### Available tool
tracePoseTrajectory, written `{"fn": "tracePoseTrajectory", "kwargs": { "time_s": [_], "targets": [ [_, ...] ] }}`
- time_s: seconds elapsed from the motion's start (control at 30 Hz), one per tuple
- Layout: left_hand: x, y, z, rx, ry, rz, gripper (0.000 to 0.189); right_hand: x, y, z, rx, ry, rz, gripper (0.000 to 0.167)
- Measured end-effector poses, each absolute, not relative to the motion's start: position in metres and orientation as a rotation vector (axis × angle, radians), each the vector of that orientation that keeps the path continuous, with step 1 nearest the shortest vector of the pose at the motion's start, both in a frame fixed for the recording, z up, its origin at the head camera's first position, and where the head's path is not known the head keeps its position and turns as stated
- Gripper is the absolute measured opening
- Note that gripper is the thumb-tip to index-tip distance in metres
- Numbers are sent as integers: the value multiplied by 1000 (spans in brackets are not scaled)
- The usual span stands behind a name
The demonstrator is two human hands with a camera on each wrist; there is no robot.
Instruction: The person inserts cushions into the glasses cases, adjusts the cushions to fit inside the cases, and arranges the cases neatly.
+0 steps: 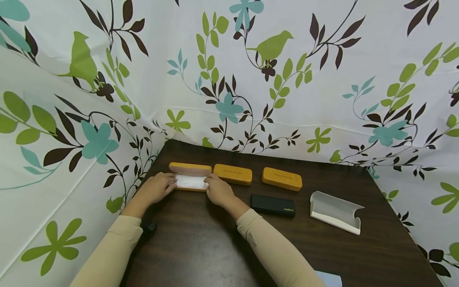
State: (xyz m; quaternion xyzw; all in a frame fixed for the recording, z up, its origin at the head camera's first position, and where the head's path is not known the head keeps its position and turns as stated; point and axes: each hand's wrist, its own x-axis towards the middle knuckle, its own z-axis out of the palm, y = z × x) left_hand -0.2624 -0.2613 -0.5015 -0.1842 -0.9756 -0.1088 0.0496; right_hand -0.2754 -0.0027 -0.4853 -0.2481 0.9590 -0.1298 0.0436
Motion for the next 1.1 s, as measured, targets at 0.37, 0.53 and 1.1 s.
{"fn": "tracePoseTrajectory", "kwargs": {
  "time_s": [0.37, 0.53, 1.1],
  "targets": [
    [-260, -263, -502, -549, -3111, -365, 46, -275, -2, -489, -774, 2779, -195, 47],
    [-260, -265, -499, -580, -3060, -474, 43, -276, 0, -486, -773, 2845, -356, 43],
    [-271, -265, -474, -548, -2879, -436, 95, -287, -11, -467, -889, 3162, -208, 57]
  ]
}}
